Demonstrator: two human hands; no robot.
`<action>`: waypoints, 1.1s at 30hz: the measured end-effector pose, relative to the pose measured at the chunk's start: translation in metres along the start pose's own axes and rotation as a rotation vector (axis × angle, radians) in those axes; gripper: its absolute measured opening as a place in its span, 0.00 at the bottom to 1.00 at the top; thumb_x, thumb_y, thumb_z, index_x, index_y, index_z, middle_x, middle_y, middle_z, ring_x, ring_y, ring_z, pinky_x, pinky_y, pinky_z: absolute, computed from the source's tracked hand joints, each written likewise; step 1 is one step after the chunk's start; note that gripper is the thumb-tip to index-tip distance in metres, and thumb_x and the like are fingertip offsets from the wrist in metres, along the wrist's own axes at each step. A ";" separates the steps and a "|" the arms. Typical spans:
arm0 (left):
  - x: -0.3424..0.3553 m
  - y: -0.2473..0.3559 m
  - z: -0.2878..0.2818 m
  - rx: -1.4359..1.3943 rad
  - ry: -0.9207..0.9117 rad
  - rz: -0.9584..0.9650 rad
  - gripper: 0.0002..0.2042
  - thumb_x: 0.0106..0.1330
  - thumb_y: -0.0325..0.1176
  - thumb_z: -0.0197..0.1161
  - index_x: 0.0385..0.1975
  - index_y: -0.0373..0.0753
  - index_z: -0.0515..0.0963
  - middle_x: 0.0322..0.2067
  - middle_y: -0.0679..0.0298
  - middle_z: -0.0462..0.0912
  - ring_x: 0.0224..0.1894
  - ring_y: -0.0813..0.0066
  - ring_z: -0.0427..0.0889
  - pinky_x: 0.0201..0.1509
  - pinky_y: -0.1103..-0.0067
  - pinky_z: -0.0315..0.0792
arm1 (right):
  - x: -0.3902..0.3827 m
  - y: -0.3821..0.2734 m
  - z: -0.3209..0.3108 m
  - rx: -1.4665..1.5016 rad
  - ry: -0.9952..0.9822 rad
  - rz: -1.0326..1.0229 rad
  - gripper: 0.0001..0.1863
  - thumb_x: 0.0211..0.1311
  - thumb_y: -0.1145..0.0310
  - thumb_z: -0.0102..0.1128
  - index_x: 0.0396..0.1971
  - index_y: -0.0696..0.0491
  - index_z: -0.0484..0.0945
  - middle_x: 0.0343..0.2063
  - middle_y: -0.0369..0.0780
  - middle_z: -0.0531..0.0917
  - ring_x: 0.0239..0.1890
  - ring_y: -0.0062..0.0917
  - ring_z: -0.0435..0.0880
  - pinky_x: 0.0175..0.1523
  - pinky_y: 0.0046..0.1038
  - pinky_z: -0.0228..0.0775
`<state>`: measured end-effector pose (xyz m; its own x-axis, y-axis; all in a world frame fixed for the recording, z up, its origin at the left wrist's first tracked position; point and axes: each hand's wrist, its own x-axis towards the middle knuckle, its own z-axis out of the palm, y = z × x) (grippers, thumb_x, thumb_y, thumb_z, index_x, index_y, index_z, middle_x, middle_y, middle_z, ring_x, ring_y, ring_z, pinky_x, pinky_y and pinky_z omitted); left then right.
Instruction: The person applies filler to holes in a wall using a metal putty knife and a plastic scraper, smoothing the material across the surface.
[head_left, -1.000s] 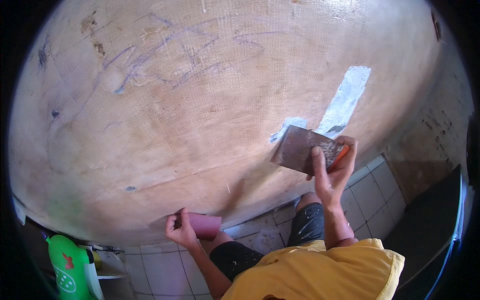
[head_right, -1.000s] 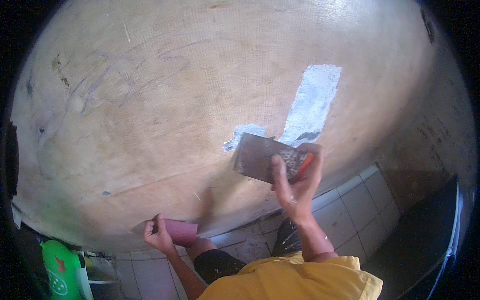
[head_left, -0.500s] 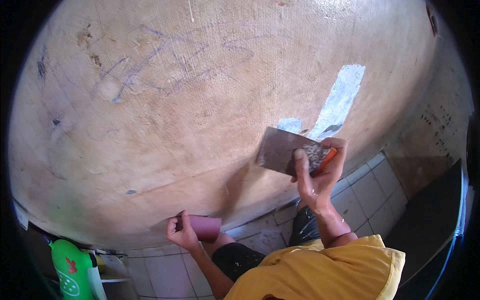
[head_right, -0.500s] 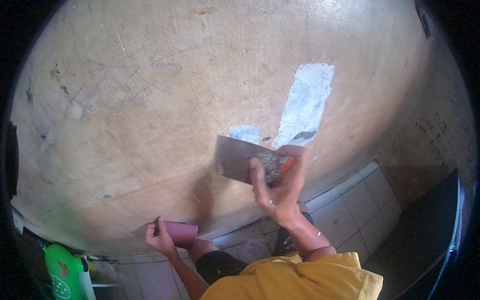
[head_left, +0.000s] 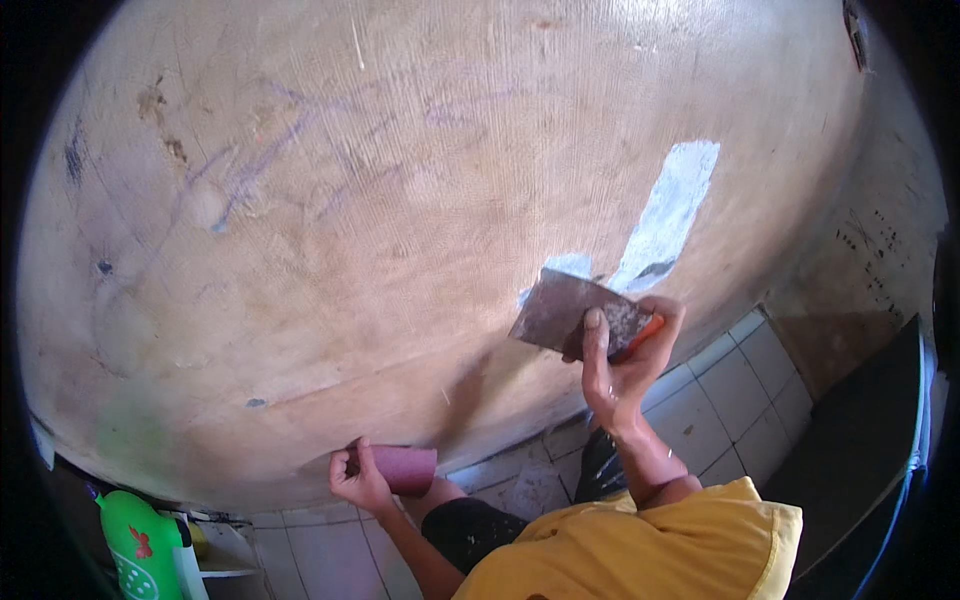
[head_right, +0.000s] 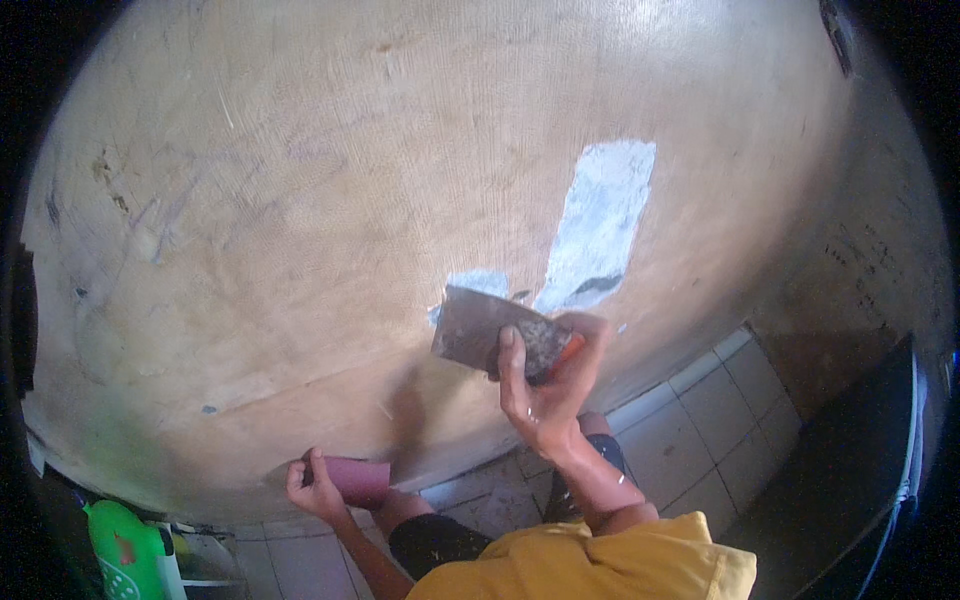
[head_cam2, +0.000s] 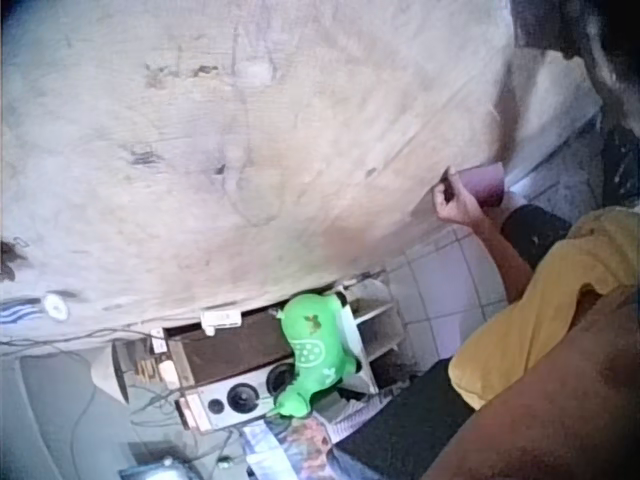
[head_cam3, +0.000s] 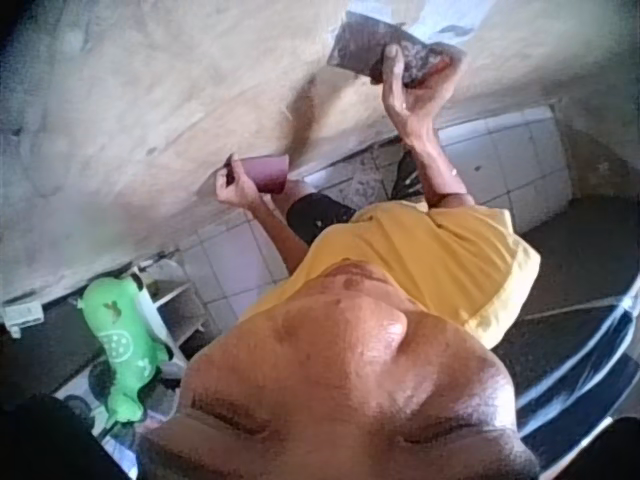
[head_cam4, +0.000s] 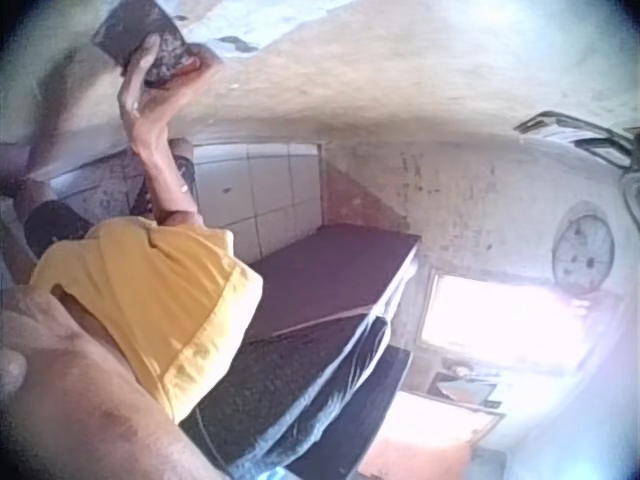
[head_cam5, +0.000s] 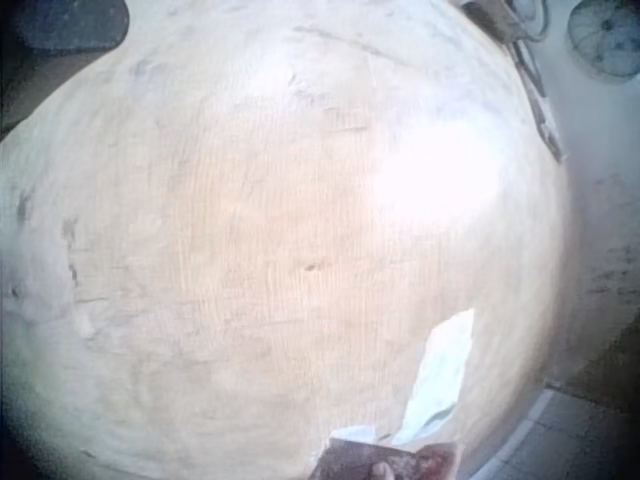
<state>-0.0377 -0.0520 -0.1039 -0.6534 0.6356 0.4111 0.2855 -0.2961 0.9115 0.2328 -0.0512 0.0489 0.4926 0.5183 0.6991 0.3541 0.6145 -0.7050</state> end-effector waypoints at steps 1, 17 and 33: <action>0.000 0.002 0.002 -0.001 0.009 -0.013 0.12 0.56 0.25 0.65 0.15 0.34 0.69 0.19 0.70 0.73 0.24 0.84 0.67 0.31 0.83 0.65 | -0.001 0.001 -0.003 -0.050 -0.011 -0.036 0.20 0.57 0.76 0.59 0.41 0.59 0.56 0.26 0.37 0.69 0.24 0.16 0.70 0.25 0.18 0.62; 0.000 0.008 0.003 0.028 0.005 -0.017 0.14 0.55 0.26 0.66 0.14 0.34 0.68 0.17 0.72 0.70 0.23 0.84 0.66 0.29 0.83 0.64 | -0.002 0.001 -0.012 -0.150 -0.042 -0.092 0.17 0.59 0.80 0.54 0.39 0.57 0.54 0.23 0.38 0.71 0.20 0.15 0.73 0.21 0.15 0.66; 0.000 -0.002 0.002 -0.052 0.017 -0.014 0.12 0.52 0.25 0.68 0.15 0.32 0.71 0.16 0.71 0.72 0.21 0.86 0.64 0.25 0.85 0.60 | -0.003 -0.012 -0.007 0.064 -0.065 0.041 0.18 0.59 0.79 0.56 0.39 0.58 0.53 0.25 0.40 0.72 0.19 0.16 0.73 0.21 0.17 0.67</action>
<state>-0.0372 -0.0503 -0.1062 -0.6694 0.6278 0.3972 0.2394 -0.3239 0.9153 0.2326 -0.0640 0.0548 0.4521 0.5803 0.6773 0.2820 0.6275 -0.7258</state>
